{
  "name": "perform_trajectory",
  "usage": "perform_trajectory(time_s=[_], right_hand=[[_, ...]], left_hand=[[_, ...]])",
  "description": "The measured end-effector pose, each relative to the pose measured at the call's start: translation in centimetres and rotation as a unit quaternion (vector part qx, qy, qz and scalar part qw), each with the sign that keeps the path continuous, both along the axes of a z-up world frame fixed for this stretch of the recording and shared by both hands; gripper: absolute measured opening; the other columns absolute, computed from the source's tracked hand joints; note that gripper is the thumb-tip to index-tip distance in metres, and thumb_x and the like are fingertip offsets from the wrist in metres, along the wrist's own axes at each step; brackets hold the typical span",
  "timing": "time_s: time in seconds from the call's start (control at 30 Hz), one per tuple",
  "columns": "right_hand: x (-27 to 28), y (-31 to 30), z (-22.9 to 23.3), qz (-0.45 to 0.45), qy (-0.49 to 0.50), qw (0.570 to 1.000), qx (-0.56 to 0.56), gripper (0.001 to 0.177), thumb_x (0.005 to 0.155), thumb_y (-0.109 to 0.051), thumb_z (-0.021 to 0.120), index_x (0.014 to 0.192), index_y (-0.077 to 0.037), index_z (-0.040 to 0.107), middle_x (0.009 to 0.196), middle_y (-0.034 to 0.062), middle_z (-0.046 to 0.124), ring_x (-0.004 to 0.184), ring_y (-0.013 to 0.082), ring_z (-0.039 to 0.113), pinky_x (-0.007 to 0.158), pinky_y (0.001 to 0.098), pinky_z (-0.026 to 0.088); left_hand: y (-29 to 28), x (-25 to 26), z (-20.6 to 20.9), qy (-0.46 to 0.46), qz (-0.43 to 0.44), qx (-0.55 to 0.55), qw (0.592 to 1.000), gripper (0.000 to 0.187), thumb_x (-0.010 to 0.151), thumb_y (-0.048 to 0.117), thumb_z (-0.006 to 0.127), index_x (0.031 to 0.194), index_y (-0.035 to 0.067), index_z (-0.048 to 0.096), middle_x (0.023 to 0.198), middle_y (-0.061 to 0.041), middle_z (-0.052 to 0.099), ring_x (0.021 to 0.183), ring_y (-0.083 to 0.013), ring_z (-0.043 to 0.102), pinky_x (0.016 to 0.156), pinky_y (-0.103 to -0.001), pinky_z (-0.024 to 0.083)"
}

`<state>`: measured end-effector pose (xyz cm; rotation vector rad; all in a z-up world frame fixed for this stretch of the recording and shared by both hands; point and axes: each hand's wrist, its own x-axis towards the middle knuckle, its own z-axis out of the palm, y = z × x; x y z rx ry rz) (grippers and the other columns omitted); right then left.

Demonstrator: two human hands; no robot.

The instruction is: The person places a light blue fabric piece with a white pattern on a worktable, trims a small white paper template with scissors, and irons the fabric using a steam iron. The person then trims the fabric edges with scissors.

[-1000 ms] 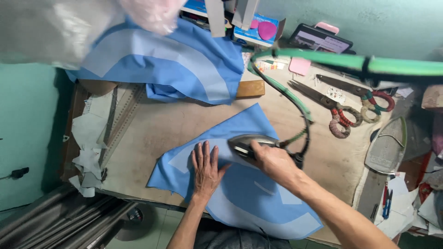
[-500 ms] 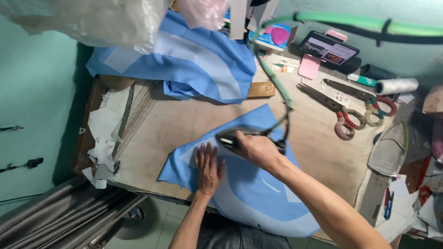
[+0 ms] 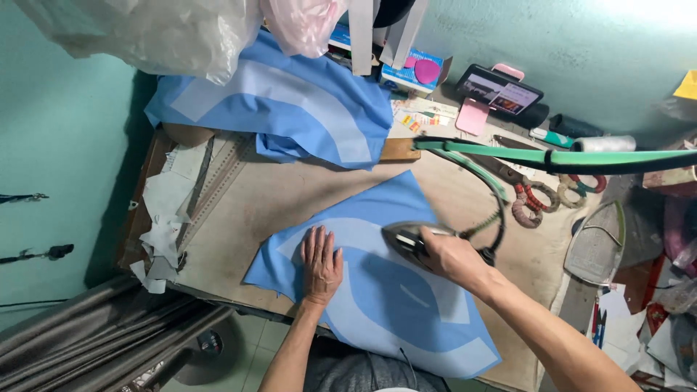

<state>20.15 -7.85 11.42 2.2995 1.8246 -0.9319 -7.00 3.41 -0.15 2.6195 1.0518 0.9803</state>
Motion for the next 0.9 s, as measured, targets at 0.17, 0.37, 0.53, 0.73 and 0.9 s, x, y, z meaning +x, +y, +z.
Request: perform_trajectory(time_s=[0.17,0.37,0.53,0.73,0.9], right_hand=[[0.9,-2.5,0.0,-0.015,-0.015,1.000,-0.016,0.031,0.086,-0.036,0.068,0.093,-0.013,0.047,0.064,0.0156,0.065,0.068,0.0386,0.072,0.060,0.0523,0.060],[-2.0,2.2,-0.7,-0.017,0.001,0.999,0.036,0.035,0.084,-0.036,0.070,0.098,-0.012,0.049,0.070,0.0164,0.067,0.071,0.0399,0.072,0.062,0.0561,0.058],[-5.9,8.0,-2.7,0.013,0.029,0.990,0.135,0.036,0.088,-0.042,0.065,0.097,-0.011,0.050,0.065,0.0179,0.065,0.064,0.0411,0.070,0.054,0.0542,0.056],[-6.6,11.2,-2.9,0.031,0.040,0.994,0.100,0.040,0.090,-0.044,0.063,0.105,-0.010,0.048,0.067,0.0175,0.066,0.067,0.0405,0.071,0.058,0.0533,0.058],[-4.4,7.5,0.3,0.001,0.035,0.999,0.028,0.044,0.087,-0.039,0.069,0.114,-0.010,0.050,0.081,0.0194,0.070,0.080,0.0406,0.072,0.065,0.0546,0.058]], left_hand=[[0.2,0.2,0.3,0.002,-0.002,0.007,1.000,0.041,0.100,0.025,0.055,0.132,0.000,0.060,0.140,-0.022,0.057,0.135,-0.0414,0.051,0.109,-0.052,0.039],[-0.1,0.1,-0.3,0.005,0.001,0.003,1.000,0.043,0.100,0.026,0.055,0.133,0.000,0.059,0.140,-0.021,0.057,0.135,-0.0395,0.051,0.109,-0.053,0.039],[0.1,-0.4,-0.2,0.014,-0.002,-0.025,1.000,0.043,0.099,0.020,0.055,0.136,-0.002,0.054,0.138,-0.023,0.057,0.135,-0.0402,0.049,0.109,-0.053,0.039],[0.0,-0.7,-1.3,0.012,0.008,-0.029,0.999,0.041,0.102,0.020,0.048,0.135,-0.004,0.055,0.135,-0.023,0.059,0.130,-0.0402,0.053,0.107,-0.053,0.040],[0.2,-0.6,-0.8,-0.015,-0.001,-0.025,1.000,0.041,0.098,0.014,0.053,0.135,-0.003,0.055,0.137,-0.022,0.058,0.132,-0.0396,0.052,0.109,-0.052,0.039]])
